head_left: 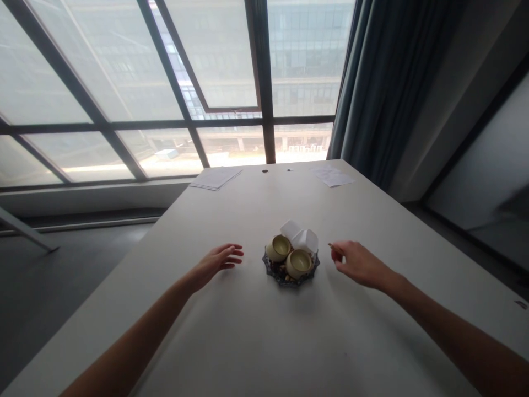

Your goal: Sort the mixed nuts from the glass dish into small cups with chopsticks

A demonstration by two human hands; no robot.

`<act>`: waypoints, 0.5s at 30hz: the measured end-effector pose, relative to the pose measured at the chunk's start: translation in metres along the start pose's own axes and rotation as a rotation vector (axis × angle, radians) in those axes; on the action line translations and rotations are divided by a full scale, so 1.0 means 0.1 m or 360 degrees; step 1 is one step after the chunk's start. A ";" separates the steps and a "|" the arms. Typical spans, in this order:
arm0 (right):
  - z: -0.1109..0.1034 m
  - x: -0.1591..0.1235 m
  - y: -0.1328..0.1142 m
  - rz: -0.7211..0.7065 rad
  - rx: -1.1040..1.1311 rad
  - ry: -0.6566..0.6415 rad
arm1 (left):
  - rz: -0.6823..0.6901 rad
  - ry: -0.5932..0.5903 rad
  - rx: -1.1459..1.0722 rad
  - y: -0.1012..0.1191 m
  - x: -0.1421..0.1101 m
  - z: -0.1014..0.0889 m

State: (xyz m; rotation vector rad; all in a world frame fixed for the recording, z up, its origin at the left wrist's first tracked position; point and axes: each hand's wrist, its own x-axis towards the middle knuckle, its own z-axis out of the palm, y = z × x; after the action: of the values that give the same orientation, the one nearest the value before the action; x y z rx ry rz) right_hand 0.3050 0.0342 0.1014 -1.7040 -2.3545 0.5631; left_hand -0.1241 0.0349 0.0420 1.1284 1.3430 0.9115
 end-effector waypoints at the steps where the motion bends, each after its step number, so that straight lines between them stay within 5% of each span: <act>1: 0.00 0.04 -0.09 -0.0039 0.0072 0.0051 | 0.0004 -0.0006 -0.0007 0.00 -0.01 0.03; 4: 0.09 0.14 -0.25 -0.0074 0.0251 0.0175 | 0.0012 -0.0034 -0.0038 0.02 -0.07 0.15; 9: 0.15 0.16 -0.19 -0.0057 0.0470 0.0345 | -0.0030 -0.0035 -0.0114 -0.03 -0.19 0.30; 15: -0.33 -0.07 -0.29 -0.0073 0.0821 0.0818 | -0.0191 -0.0028 -0.0217 -0.13 -0.31 0.51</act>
State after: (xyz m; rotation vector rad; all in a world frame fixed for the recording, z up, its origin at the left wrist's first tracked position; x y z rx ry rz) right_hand 0.2943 0.0268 0.1438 -1.3525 -1.7007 0.5749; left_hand -0.0773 -0.0023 0.0328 0.9398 1.2995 0.8895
